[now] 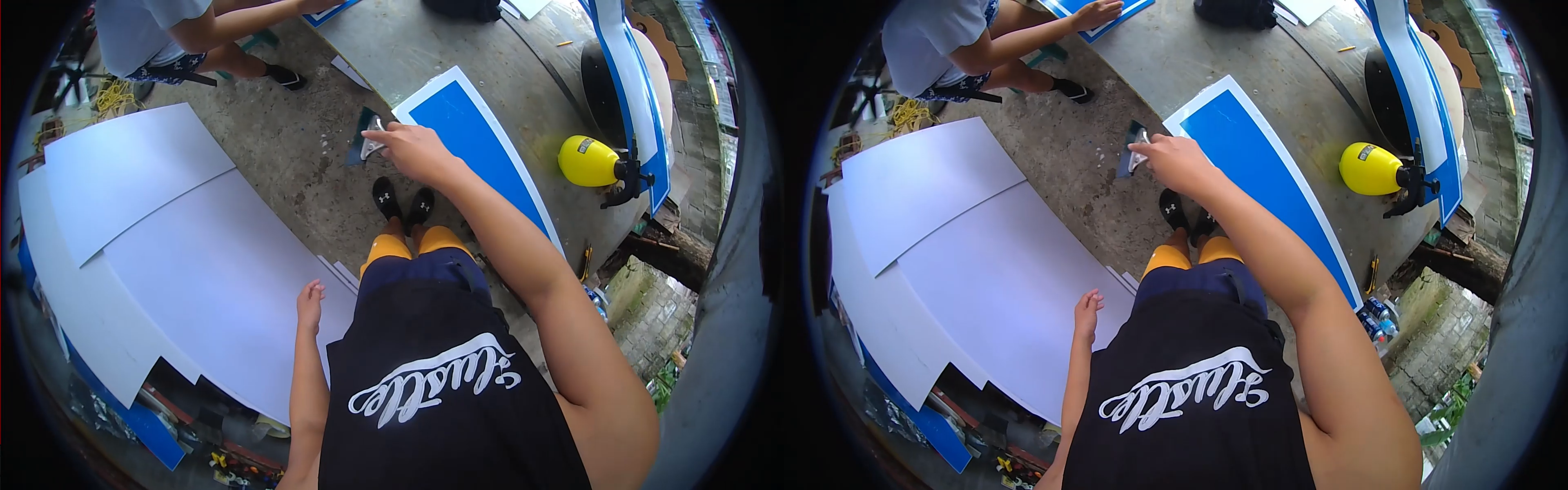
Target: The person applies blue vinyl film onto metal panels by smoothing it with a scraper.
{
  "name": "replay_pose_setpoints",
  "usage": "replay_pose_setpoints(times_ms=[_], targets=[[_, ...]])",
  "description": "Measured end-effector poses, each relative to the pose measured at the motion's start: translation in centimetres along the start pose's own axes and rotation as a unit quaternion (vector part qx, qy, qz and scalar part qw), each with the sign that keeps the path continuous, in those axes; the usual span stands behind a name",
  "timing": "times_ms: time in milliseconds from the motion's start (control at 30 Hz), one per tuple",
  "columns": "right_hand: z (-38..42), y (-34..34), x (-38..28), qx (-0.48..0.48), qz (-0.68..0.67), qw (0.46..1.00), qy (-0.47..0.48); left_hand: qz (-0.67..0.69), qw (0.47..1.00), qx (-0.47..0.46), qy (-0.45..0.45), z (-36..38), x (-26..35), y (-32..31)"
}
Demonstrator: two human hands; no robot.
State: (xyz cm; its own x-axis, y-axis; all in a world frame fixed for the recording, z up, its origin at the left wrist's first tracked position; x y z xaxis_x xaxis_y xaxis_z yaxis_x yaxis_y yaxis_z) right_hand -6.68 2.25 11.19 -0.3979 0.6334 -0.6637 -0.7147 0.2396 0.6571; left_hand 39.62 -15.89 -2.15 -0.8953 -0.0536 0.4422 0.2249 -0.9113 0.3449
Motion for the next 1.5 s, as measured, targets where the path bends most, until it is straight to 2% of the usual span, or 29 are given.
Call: replay_pose_setpoints(times_ms=[133,200,267,400,633,800,967,1167,1300,1500], targets=[[5.5,2.1,6.6,0.106,0.013,0.989,-0.098,-0.022,0.999,-0.017,0.029,-0.6,-0.5,-0.2],[8.5,4.6,9.4,0.136,0.036,0.974,-0.178,-0.034,0.998,-0.037,0.028,-1.6,-0.7,-0.5],[10.9,5.8,12.1,0.127,0.056,0.967,-0.216,-0.054,0.997,-0.058,0.017,-2.8,-0.7,-0.9],[14.0,4.5,15.2,0.116,0.073,0.967,-0.213,-0.09,0.993,-0.078,-0.009,-4.6,1.5,-1.4],[13.5,1.1,13.9,0.148,0.042,0.963,-0.223,-0.12,0.987,-0.084,-0.062,-3.8,7.2,-3.1],[16.3,-0.2,15.5,0.125,0.085,0.962,-0.227,-0.141,0.984,-0.082,-0.07,-0.9,6.3,-5.2],[29.3,-2.8,18.4,0.114,0.06,0.967,-0.221,-0.162,0.982,-0.076,-0.055,3.0,1.0,-8.0],[48.5,-7.8,22.9,0.115,0.049,0.954,-0.271,-0.203,0.972,-0.105,-0.053,7.0,-6.2,-12.9],[58.3,-11.2,25.4,0.12,0.047,0.948,-0.291,-0.238,0.962,-0.118,-0.06,9.2,-6.1,-16.3],[68.1,-14.2,27.6,0.123,0.043,0.937,-0.325,-0.277,0.946,-0.125,-0.117,12.9,-0.6,-21.6]])
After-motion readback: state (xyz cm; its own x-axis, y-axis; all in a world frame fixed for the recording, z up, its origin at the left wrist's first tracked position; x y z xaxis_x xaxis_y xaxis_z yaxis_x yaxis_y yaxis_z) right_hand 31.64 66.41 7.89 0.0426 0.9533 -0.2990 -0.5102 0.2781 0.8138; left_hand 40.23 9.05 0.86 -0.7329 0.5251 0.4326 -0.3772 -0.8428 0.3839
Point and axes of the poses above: each hand's wrist, its own z-axis away from the middle knuckle, its own y-axis out of the back of the hand, x = y × z, the point moved 3 cm from there along -z, towards the middle knuckle, and after that the axes turned 9 degrees about -z, right-handed, at the moved point
